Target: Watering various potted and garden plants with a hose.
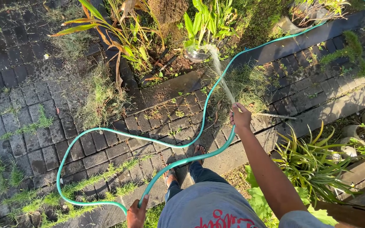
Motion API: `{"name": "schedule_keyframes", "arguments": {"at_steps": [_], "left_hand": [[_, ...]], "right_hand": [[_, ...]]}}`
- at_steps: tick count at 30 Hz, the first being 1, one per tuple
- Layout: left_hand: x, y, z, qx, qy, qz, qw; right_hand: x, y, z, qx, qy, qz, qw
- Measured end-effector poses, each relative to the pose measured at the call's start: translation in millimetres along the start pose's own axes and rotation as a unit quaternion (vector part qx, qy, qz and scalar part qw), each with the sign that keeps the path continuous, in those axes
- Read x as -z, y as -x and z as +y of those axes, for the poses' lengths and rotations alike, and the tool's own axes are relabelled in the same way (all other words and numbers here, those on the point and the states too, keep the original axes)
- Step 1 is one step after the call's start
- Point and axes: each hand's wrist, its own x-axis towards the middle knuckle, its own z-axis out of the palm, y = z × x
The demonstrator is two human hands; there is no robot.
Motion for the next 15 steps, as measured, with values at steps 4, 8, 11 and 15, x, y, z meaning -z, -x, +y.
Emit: {"name": "schedule_keyframes", "arguments": {"at_steps": [4,8,11,15], "left_hand": [[-10,-12,-14,-0.012,-0.014,-0.02,1.0],[-15,-16,-19,-0.01,-0.007,-0.016,1.0],[-12,-15,-14,-0.016,-0.009,-0.018,1.0],[-11,-19,-14,-0.005,-0.027,-0.023,0.999]], "right_hand": [[1,1,0,-0.002,-0.011,0.016,1.0],[2,6,-8,-0.001,-0.014,0.037,0.999],[5,0,-8,0.001,-0.043,0.036,0.998],[11,-7,-16,-0.003,-0.093,0.071,0.993]]}}
